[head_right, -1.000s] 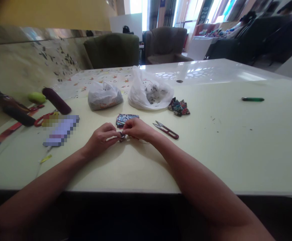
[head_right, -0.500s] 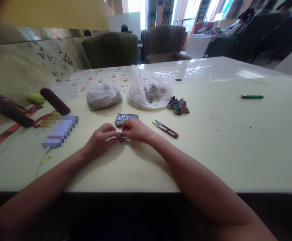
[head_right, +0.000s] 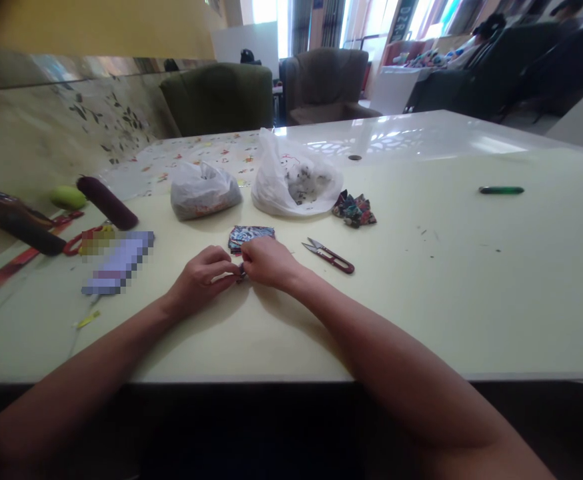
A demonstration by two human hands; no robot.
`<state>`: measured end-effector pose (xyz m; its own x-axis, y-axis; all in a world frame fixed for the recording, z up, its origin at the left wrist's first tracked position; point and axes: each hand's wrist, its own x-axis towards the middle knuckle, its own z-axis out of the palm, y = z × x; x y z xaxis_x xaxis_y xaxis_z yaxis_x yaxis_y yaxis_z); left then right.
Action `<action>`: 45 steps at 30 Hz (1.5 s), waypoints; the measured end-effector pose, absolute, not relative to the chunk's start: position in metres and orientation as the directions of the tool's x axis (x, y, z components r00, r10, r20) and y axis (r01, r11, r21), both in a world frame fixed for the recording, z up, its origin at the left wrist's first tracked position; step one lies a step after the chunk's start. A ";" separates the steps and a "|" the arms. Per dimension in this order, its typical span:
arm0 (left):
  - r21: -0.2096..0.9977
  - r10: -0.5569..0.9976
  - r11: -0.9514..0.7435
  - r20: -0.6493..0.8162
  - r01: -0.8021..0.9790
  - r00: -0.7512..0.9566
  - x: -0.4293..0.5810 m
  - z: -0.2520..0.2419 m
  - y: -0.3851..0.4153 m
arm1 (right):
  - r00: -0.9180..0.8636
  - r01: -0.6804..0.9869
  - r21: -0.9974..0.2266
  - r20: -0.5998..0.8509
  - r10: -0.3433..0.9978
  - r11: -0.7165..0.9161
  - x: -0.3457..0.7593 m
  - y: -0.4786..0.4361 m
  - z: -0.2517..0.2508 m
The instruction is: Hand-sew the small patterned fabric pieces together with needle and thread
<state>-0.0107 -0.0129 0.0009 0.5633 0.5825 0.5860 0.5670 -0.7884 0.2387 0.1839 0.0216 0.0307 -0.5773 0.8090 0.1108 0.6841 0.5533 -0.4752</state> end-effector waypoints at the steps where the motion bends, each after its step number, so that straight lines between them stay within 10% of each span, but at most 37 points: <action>1: 0.239 0.580 -0.791 0.587 0.563 0.566 -0.010 0.001 -0.013 | -0.571 0.703 -0.453 0.102 0.815 0.549 0.183 0.020 0.032; 9: 0.175 0.517 -0.820 0.635 0.544 0.574 -0.008 0.003 -0.013 | -0.564 0.768 -0.302 0.098 0.820 0.565 0.178 0.013 0.037; 19: 0.100 0.399 -0.897 0.599 0.430 0.694 -0.005 0.005 -0.017 | -0.520 0.503 -0.818 -0.027 0.854 0.280 0.189 0.030 0.024; 28: 0.311 0.548 -0.835 0.547 0.454 0.632 -0.006 0.005 -0.020 | -0.510 0.353 -0.930 -0.282 0.812 -0.101 0.190 0.035 0.016; 45: 0.545 0.736 -0.671 0.416 0.502 0.533 -0.010 0.010 -0.017 | -0.484 0.392 -0.920 -0.223 0.846 -0.019 0.188 0.028 0.013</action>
<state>-0.0099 -0.0168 0.0095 0.5335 0.7365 0.4160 0.5020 -0.6715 0.5451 0.1883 0.0276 0.0135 -0.4839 0.8461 -0.2233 0.3915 -0.0188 -0.9200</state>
